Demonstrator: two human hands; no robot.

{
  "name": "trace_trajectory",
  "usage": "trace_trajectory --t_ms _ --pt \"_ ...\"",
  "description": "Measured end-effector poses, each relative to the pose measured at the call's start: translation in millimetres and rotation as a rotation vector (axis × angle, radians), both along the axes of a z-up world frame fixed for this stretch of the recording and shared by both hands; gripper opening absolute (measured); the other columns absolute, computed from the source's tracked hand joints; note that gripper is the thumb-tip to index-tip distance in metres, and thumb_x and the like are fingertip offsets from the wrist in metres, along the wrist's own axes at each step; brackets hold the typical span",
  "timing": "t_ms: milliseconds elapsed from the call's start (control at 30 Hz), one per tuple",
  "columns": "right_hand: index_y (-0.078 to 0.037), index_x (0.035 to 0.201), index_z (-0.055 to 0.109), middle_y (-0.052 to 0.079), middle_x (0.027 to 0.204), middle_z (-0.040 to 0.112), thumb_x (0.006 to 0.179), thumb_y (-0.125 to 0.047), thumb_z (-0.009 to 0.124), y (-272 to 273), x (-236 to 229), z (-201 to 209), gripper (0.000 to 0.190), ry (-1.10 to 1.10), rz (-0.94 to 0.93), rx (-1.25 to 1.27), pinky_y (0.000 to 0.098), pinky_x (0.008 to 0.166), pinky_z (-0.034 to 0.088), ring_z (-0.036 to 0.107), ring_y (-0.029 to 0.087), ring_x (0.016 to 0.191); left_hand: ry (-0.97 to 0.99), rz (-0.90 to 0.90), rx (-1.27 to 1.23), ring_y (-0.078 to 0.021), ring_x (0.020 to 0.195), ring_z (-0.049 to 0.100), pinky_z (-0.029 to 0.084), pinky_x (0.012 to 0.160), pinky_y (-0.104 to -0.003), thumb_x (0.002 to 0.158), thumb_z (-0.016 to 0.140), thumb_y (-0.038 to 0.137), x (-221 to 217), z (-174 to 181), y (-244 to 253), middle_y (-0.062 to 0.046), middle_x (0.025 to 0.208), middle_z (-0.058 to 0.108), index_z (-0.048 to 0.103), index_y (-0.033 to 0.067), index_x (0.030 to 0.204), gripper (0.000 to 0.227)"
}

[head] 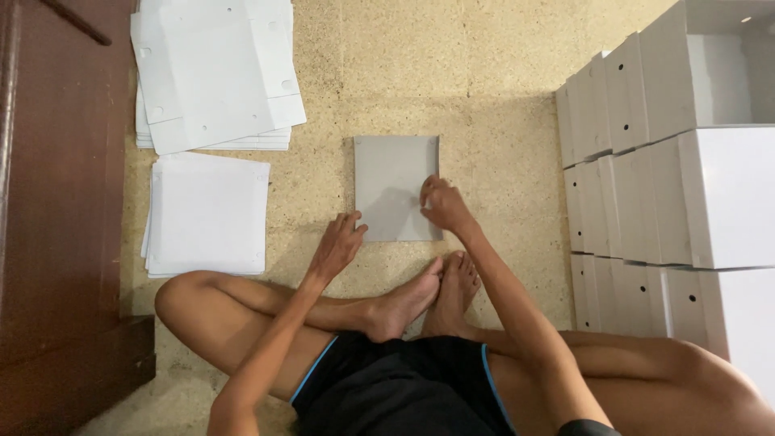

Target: The person sits on the floor and assembles a white cardboard box by folding the sides and securing the tabs. They then pick up another flat sheet and begin folding it to form a second box.

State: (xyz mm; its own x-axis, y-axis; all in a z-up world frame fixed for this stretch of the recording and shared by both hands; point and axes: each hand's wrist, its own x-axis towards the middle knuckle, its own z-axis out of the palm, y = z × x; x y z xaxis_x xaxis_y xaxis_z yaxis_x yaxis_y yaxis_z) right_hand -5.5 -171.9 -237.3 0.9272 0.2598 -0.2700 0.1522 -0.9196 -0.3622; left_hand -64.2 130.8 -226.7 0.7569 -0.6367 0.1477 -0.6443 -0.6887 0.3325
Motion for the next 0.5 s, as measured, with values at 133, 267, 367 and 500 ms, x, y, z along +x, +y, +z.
trace_trajectory --t_ms 133,267,367,500 --pt "-0.026 0.11 0.067 -0.002 0.111 0.064 0.079 -0.035 0.077 23.8 -30.5 -10.9 0.034 0.058 0.292 -0.401 0.0483 0.096 0.045 0.061 0.022 0.106 -0.02 -0.15 0.073 -0.0262 0.117 0.049 0.049 0.085 -0.04 0.092 0.064 0.018 -2.9 -12.8 8.4 -0.005 0.116 0.054 0.062 0.0111 0.097 0.009" --pt "-0.026 0.12 0.06 -0.003 0.115 0.06 0.064 -0.054 0.083 16.2 -50.4 4.3 0.067 -0.076 0.433 -0.66 0.0428 0.092 0.038 0.054 0.019 0.106 0.053 -0.12 0.158 -0.0261 0.115 0.05 0.046 0.092 -0.039 0.091 0.064 0.011 1.6 -9.7 20.2 -0.007 0.109 0.055 0.062 0.0103 0.108 0.018" --pt "-0.027 0.126 0.056 -0.003 0.118 0.057 0.061 -0.057 0.085 12.9 -56.1 26.3 0.078 -0.05 0.42 -0.681 0.0422 0.094 0.037 0.053 0.018 0.108 0.066 -0.096 0.183 -0.0244 0.115 0.051 0.045 0.094 -0.038 0.091 0.064 0.012 3.4 -15.4 26.2 -0.006 0.107 0.056 0.06 0.0111 0.11 0.02" --pt "-0.026 0.125 0.05 -0.002 0.119 0.053 0.056 -0.05 0.09 -4.8 -63.0 -24.3 0.084 -0.171 0.413 -0.665 0.0418 0.095 0.038 0.052 0.018 0.107 0.104 -0.09 0.134 -0.0243 0.115 0.052 0.045 0.095 -0.039 0.092 0.064 0.015 5.7 -18.9 28.7 -0.007 0.107 0.056 0.06 0.0108 0.112 0.021"
